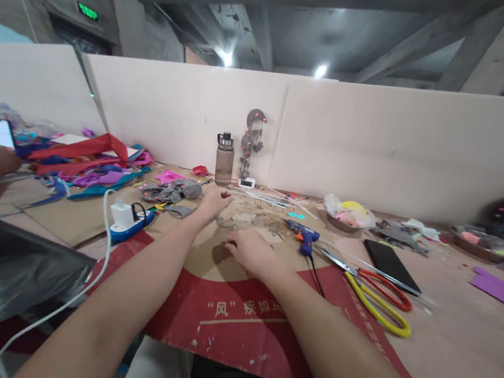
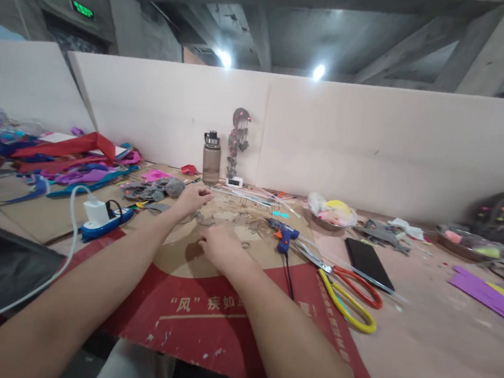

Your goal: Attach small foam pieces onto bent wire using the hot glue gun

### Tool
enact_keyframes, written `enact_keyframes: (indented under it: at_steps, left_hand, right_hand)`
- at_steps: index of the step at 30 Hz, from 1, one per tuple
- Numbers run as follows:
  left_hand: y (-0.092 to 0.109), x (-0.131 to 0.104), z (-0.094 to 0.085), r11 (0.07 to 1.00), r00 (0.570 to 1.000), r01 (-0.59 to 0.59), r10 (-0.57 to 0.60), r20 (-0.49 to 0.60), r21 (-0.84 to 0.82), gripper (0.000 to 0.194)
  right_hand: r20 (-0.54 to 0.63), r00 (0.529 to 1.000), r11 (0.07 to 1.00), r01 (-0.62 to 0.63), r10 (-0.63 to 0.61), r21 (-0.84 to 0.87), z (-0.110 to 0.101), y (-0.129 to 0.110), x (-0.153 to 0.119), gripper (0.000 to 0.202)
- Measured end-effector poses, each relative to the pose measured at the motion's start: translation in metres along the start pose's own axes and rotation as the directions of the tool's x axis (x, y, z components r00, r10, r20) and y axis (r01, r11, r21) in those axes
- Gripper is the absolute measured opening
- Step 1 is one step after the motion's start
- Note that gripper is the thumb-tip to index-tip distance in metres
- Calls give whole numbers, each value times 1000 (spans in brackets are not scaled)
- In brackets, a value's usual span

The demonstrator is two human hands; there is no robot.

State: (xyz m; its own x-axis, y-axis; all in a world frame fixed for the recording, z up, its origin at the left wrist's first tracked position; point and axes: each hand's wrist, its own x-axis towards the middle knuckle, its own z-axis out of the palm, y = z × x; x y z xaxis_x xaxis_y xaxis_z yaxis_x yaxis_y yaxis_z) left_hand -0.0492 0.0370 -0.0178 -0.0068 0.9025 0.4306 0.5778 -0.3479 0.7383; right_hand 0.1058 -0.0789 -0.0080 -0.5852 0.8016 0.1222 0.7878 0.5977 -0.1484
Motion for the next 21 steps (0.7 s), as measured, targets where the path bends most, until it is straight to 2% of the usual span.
enact_keyframes:
  at_steps: [6,8,10,14,18,21]
  left_hand:
    - [5,-6,15,997,993,-71,69,97,20,17]
    - [9,-9,16,996,991,-88,84,109,28,17]
    - [12,-11,14,995,991,-95,93,98,21,17]
    - [14,-11,12,996,996,-85,85,38,2,16]
    - [13,-9,12,997,997,-81,81,12,-2,19]
    - [15,-8,12,995,995,-96,96,-2,2,16]
  right_hand:
    - [19,999,999,-51,51,5,-3,5,-3,19]
    - [-6,997,997,-74,75,27,-7,6,-6,25]
    - [-22,995,994,-100,101,45,-11,7,-8,31]
    - [-41,994,991,-99,104,92,-21,14,-11,24]
    - [-107,993,968,-20,49,249,-34,37,-10,19]
    - [-204,971,963,-70,126,261,-45,71,-6,19]
